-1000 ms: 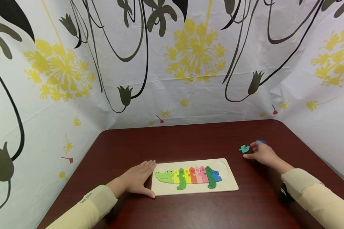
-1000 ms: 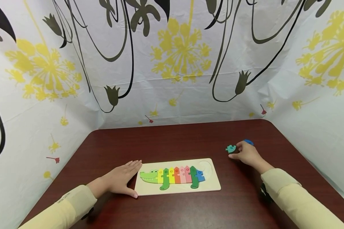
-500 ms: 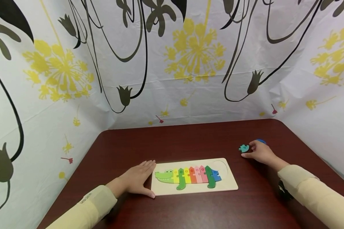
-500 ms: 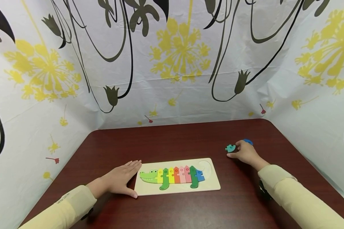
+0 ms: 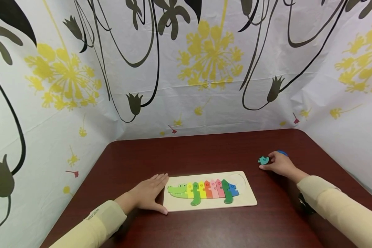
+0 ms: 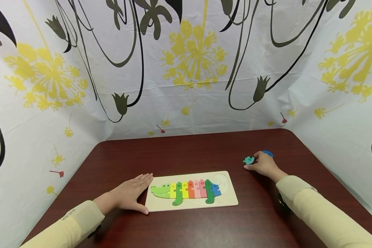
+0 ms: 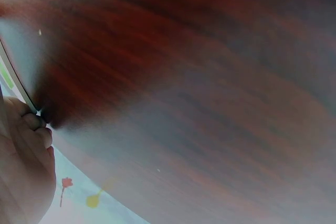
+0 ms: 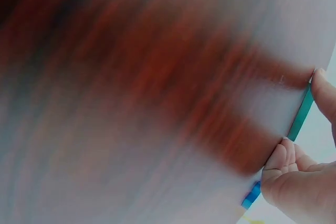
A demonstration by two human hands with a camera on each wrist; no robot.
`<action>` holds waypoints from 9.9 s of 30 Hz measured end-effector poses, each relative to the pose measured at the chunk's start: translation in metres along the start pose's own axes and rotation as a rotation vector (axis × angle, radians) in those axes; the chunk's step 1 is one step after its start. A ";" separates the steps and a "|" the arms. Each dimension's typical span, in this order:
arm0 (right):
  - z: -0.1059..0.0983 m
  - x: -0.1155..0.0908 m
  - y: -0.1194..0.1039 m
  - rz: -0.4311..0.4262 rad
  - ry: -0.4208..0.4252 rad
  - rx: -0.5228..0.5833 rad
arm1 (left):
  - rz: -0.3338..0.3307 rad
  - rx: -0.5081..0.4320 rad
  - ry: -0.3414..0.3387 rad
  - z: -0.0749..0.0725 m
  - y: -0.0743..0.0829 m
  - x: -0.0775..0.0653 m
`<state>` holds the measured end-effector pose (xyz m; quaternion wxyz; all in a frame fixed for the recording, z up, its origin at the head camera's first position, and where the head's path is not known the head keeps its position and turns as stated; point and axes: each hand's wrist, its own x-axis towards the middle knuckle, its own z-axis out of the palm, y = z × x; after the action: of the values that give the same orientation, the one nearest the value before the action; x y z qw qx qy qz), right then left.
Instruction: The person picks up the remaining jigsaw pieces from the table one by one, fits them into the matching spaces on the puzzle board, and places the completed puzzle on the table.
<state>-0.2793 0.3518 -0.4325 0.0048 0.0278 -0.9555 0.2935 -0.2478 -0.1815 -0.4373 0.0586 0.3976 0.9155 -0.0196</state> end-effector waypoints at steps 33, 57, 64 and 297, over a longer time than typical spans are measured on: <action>-0.001 0.004 -0.007 0.049 -0.029 -0.008 | -0.003 0.011 -0.008 0.001 0.000 0.000; 0.000 -0.001 -0.007 0.026 0.003 0.013 | -0.010 0.014 -0.022 0.001 0.000 0.000; -0.001 -0.004 -0.011 0.027 0.014 0.011 | -0.003 0.024 -0.013 0.000 0.000 0.001; 0.012 -0.054 -0.071 -0.034 -0.042 0.125 | -0.017 0.002 -0.006 0.001 -0.001 -0.001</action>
<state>-0.2210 0.2895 -0.4042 -0.0118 0.0504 -0.9346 0.3518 -0.2478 -0.1826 -0.4381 0.0609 0.3897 0.9186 -0.0223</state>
